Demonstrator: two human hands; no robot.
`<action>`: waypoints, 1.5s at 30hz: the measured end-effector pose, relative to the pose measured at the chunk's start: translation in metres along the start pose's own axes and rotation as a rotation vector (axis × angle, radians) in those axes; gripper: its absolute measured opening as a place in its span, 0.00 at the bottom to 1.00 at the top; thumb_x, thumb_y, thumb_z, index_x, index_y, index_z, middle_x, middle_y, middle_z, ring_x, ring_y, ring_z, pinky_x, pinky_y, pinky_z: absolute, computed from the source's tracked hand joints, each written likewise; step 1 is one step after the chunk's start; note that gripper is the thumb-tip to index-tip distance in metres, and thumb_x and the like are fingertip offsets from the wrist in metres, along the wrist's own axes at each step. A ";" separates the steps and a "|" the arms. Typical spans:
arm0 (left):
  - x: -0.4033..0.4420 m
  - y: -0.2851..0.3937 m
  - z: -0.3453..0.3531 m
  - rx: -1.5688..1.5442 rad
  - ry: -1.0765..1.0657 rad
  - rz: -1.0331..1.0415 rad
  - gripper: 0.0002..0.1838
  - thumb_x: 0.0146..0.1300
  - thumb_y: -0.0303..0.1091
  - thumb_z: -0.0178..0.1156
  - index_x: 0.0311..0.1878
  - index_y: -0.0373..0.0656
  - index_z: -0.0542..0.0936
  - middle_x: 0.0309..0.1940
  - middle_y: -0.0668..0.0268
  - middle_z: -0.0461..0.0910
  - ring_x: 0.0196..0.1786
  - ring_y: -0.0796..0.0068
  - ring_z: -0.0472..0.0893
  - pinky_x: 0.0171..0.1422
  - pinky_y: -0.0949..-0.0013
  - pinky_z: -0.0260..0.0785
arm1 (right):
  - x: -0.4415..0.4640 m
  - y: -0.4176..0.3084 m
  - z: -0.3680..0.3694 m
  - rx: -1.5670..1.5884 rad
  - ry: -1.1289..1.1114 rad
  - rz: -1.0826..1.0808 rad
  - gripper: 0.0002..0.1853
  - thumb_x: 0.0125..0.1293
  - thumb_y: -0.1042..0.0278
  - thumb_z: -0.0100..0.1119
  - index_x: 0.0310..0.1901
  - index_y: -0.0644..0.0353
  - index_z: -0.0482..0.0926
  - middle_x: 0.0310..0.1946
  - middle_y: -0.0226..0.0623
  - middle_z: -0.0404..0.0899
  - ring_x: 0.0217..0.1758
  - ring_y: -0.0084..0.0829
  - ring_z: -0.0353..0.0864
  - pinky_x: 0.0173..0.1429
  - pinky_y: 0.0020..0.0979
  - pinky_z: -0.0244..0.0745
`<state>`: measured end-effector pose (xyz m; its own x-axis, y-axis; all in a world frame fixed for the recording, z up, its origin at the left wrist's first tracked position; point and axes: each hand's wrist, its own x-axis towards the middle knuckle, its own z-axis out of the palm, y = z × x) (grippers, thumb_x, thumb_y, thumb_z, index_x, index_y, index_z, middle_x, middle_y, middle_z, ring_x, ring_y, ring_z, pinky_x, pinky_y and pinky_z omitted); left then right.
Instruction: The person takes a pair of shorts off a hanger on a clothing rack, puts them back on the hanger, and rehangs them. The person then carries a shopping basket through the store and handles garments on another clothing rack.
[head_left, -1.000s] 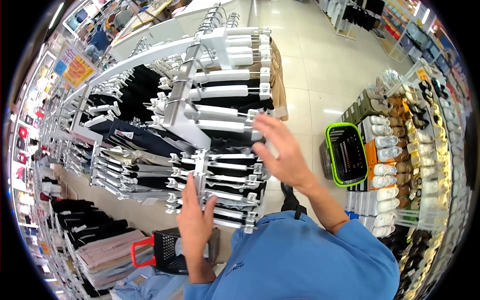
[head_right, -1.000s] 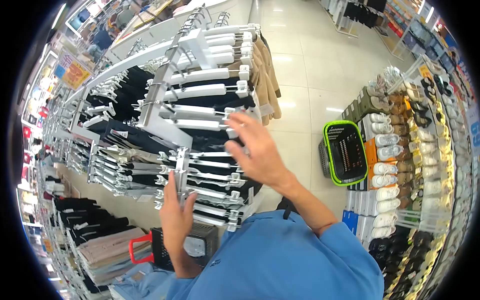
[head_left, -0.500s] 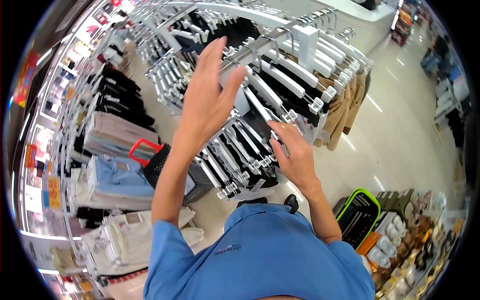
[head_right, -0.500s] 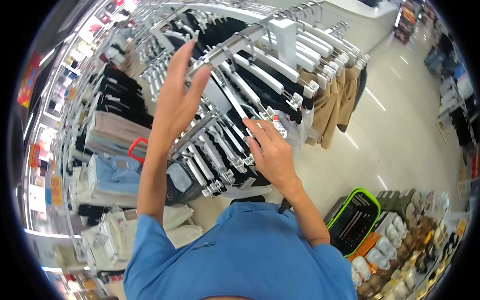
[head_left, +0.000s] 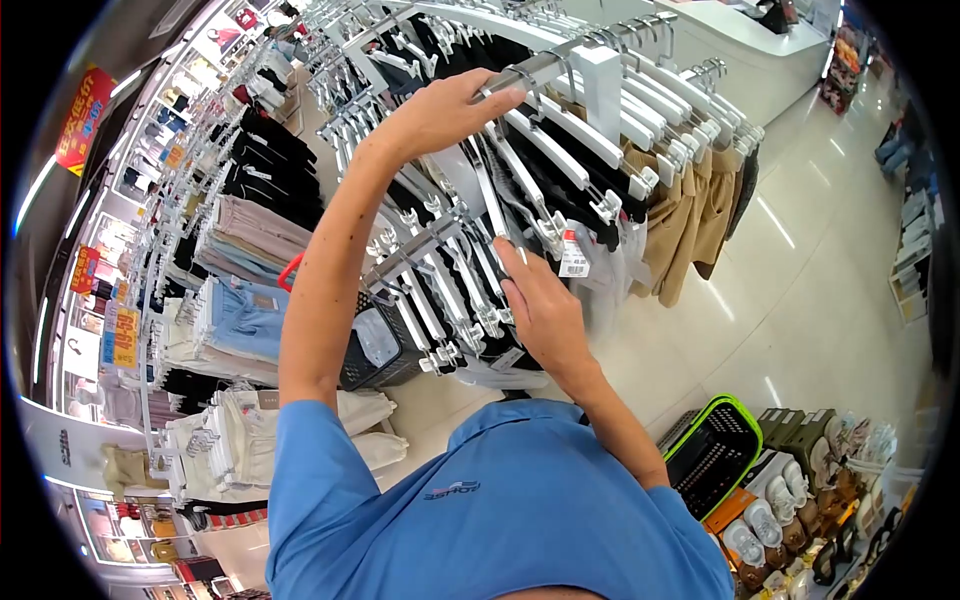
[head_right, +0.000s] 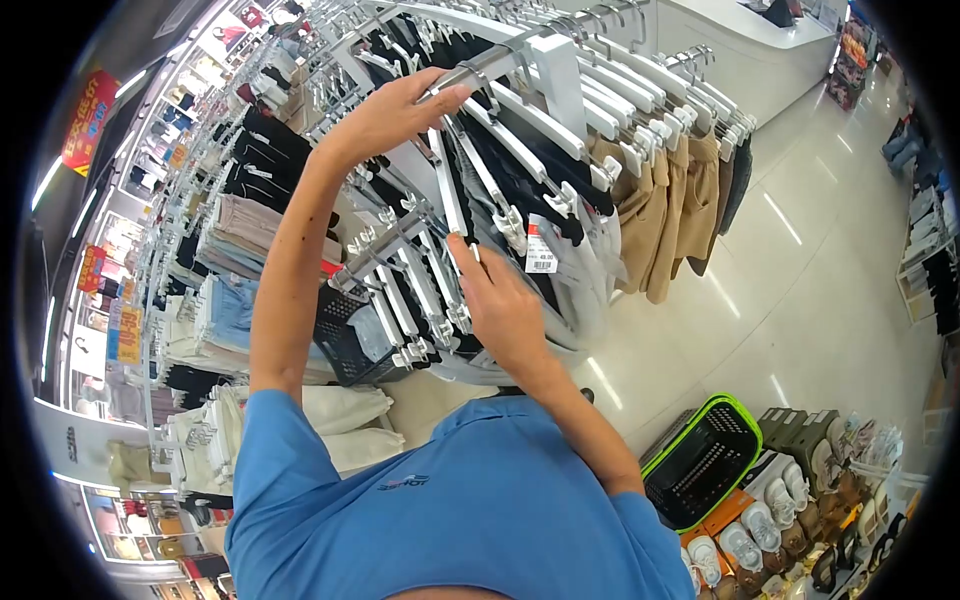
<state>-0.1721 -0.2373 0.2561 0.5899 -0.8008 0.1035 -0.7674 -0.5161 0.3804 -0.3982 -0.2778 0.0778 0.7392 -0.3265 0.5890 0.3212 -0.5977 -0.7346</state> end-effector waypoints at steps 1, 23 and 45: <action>-0.001 0.003 -0.001 -0.026 0.000 -0.014 0.36 0.69 0.67 0.55 0.61 0.42 0.78 0.42 0.55 0.85 0.45 0.63 0.85 0.53 0.61 0.75 | -0.001 0.000 0.000 -0.003 -0.005 0.004 0.26 0.69 0.76 0.59 0.69 0.53 0.74 0.56 0.46 0.80 0.53 0.48 0.82 0.53 0.40 0.79; -0.002 0.031 0.009 -0.048 0.009 -0.075 0.33 0.60 0.45 0.73 0.64 0.39 0.76 0.37 0.66 0.84 0.32 0.79 0.81 0.32 0.72 0.75 | -0.022 0.013 0.004 -0.143 -0.010 0.012 0.49 0.55 0.84 0.57 0.79 0.40 0.56 0.55 0.47 0.74 0.53 0.48 0.80 0.47 0.45 0.85; -0.004 0.015 0.004 0.213 0.091 -0.055 0.36 0.54 0.65 0.70 0.44 0.36 0.81 0.32 0.51 0.85 0.39 0.52 0.85 0.46 0.56 0.75 | -0.003 0.023 -0.023 0.046 -0.013 -0.010 0.33 0.65 0.77 0.60 0.72 0.45 0.69 0.58 0.39 0.78 0.48 0.45 0.84 0.49 0.40 0.81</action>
<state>-0.1868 -0.2429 0.2571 0.6454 -0.7439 0.1736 -0.7632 -0.6187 0.1864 -0.4072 -0.3075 0.0669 0.7436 -0.3109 0.5920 0.3551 -0.5665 -0.7436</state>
